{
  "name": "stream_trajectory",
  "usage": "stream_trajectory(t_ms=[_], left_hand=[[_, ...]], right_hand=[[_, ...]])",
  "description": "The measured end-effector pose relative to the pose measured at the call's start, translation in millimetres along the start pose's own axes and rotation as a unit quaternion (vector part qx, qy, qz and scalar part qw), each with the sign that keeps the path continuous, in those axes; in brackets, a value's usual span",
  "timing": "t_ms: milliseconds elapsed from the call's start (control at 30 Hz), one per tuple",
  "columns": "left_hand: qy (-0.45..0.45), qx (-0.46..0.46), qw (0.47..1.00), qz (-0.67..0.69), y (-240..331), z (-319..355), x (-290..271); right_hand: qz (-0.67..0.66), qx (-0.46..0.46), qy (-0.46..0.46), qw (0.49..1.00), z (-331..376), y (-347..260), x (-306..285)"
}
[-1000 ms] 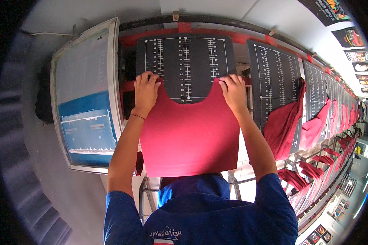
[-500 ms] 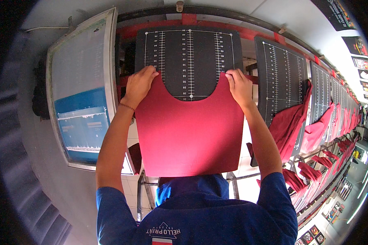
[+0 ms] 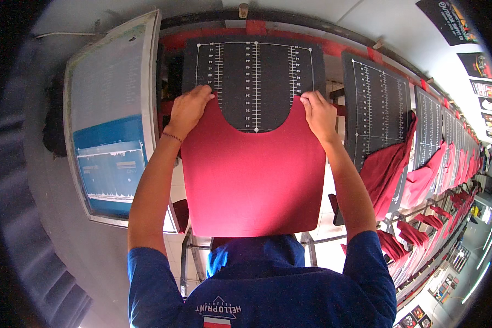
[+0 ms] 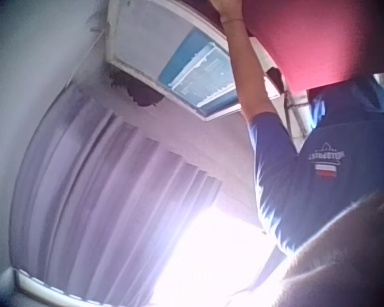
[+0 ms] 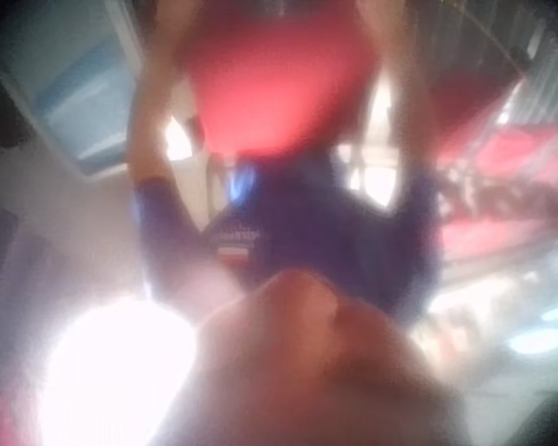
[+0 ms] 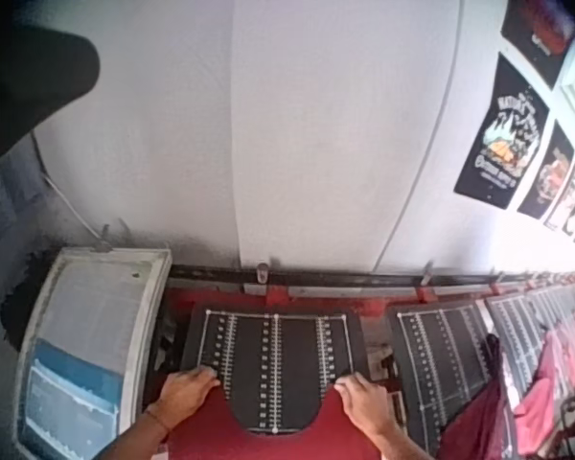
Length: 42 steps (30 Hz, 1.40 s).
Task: The person positions a screen over a garment on a printing press, aligns it, and then places red garment pieces onto the press platens by hand.
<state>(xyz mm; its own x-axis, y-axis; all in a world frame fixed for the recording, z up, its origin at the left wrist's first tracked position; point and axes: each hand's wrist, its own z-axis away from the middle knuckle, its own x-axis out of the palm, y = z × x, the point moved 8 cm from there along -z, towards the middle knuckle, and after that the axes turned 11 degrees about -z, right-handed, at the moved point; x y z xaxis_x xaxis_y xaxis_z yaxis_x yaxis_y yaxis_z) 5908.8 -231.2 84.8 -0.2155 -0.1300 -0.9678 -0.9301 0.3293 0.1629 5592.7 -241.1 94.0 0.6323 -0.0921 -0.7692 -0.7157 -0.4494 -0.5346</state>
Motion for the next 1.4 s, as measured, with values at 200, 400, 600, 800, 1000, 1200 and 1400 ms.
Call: stream_trajectory(t_ms=[200, 400, 600, 800, 1000, 1200, 1400], left_hand=[[-0.025, -0.048, 0.997, -0.061, -1.0, 8.1, -0.4], [0.113, -0.207, 0.972, -0.014, 6.2, 93.4, -31.0], [-0.173, -0.587, 0.655, 0.444, 36.8, 334.0, 50.6], [0.034, -0.476, 0.493, 0.728, 51.5, 420.9, 122.0], [-0.01, -0.478, 0.348, 0.807, 66.8, 414.7, 123.6], [0.071, -0.507, 0.322, 0.797, 59.3, 423.6, 138.1], [-0.051, -0.592, 0.671, 0.443, 58.1, 483.9, 81.3]], right_hand=[[0.087, 0.06, -0.023, 0.994, 0.3, 0.4, 1.0], [0.126, 0.181, 0.169, 0.961, 60.7, 27.3, -68.3], [-0.048, 0.078, -0.097, 0.991, 182.4, -90.9, -28.6], [-0.027, -0.096, -0.274, 0.957, 160.8, -140.6, 18.8], [0.12, -0.011, -0.163, 0.979, 97.8, -118.0, 48.5], [-0.085, -0.308, -0.441, 0.839, 240.7, -241.9, 93.7], [-0.013, -0.22, -0.178, 0.959, -23.9, -193.0, 149.4]])
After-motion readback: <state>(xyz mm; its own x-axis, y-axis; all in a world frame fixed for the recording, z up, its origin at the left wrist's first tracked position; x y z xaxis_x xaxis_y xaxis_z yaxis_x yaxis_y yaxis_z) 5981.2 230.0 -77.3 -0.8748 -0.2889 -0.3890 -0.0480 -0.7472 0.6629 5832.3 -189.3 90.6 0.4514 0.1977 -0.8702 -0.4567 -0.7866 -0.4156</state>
